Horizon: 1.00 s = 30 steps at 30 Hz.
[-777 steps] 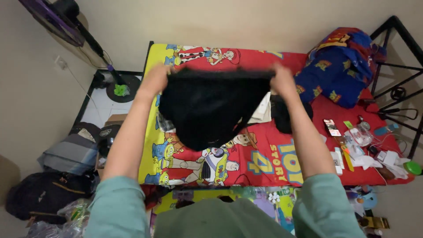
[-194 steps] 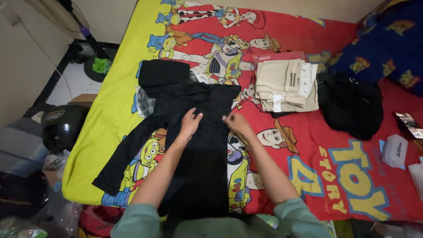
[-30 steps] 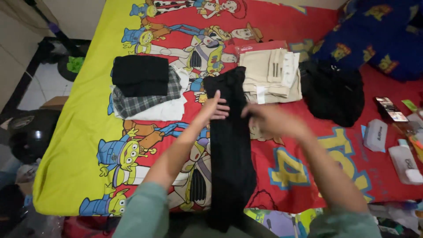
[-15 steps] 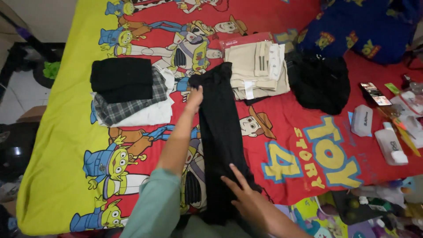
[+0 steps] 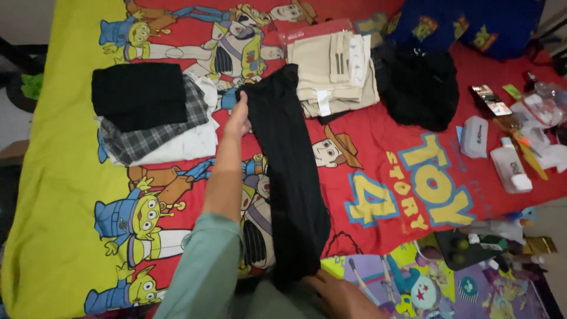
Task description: Folding a black garment on a bed and placing it inside a cabinet.
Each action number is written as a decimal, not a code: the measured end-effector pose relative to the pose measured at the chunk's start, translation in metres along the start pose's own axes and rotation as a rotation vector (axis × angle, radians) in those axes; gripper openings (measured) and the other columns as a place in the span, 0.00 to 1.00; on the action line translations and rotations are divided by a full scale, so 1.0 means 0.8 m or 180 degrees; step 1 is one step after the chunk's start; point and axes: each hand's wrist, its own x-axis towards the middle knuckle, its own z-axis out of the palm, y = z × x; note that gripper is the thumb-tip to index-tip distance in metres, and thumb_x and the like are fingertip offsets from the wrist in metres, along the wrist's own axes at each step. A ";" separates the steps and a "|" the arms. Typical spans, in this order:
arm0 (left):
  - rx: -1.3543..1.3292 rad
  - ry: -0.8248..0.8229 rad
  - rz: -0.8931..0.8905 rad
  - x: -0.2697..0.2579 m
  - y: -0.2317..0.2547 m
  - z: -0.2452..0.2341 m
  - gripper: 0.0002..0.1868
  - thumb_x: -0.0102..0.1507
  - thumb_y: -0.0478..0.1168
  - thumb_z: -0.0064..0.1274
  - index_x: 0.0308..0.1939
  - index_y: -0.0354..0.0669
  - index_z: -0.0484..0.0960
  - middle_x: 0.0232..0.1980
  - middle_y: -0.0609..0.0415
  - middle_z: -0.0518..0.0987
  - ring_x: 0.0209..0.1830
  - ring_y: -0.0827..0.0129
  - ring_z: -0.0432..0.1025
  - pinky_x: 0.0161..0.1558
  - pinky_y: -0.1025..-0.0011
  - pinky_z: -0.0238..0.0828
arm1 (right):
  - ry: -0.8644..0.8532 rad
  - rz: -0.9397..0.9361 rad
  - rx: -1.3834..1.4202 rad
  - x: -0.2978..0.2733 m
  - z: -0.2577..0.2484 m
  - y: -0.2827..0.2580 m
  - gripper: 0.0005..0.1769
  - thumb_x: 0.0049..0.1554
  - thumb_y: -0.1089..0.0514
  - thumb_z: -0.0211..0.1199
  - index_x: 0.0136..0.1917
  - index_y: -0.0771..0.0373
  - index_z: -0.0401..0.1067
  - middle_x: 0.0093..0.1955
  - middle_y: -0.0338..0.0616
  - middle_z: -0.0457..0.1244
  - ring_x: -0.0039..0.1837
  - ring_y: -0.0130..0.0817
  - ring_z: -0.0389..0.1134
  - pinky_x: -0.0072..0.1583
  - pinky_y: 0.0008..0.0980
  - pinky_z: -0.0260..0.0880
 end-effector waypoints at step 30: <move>0.2687 0.1761 0.1175 -0.166 0.015 0.091 0.29 0.55 0.50 0.63 0.53 0.35 0.76 0.46 0.37 0.83 0.41 0.42 0.82 0.44 0.51 0.81 | 0.3183 -0.0705 0.1235 0.392 -0.195 0.229 0.29 0.63 0.42 0.62 0.65 0.69 0.71 0.52 0.53 0.71 0.49 0.39 0.72 0.50 0.36 0.73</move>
